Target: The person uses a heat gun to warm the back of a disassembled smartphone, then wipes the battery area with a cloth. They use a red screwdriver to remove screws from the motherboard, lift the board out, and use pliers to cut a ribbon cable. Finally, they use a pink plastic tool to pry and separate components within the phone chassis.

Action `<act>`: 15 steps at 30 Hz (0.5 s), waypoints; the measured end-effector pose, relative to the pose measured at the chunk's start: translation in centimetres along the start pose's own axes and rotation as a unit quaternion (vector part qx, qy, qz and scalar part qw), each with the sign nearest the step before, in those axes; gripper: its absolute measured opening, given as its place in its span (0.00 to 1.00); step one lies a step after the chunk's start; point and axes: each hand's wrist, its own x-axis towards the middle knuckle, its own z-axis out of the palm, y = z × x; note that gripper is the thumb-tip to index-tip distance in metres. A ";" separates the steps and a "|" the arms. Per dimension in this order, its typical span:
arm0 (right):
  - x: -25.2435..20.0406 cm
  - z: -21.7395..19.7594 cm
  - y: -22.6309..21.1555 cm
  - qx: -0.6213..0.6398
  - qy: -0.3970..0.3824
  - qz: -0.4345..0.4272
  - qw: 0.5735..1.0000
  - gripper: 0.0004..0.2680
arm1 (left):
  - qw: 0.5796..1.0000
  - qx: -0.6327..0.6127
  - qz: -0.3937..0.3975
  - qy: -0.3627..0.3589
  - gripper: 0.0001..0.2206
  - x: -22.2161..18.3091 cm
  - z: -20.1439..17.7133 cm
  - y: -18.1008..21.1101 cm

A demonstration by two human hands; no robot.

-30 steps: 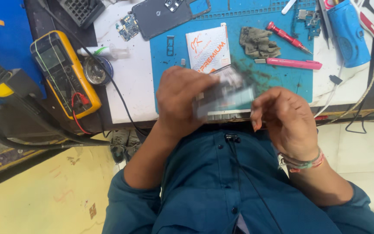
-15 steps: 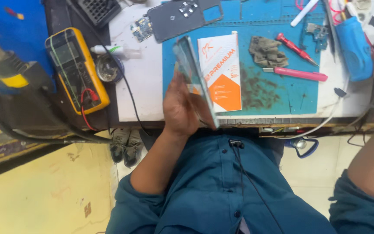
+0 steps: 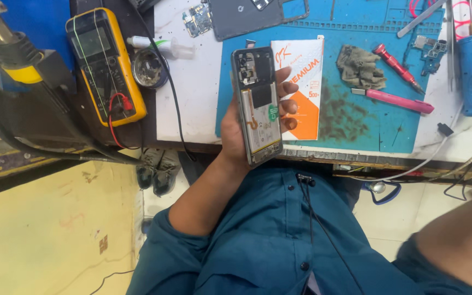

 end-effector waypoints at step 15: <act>-3.0 14.3 -13.5 -0.158 -0.229 -0.200 0.940 0.18 | 0.996 -0.018 0.007 -0.084 0.42 0.5 1.3 -1.4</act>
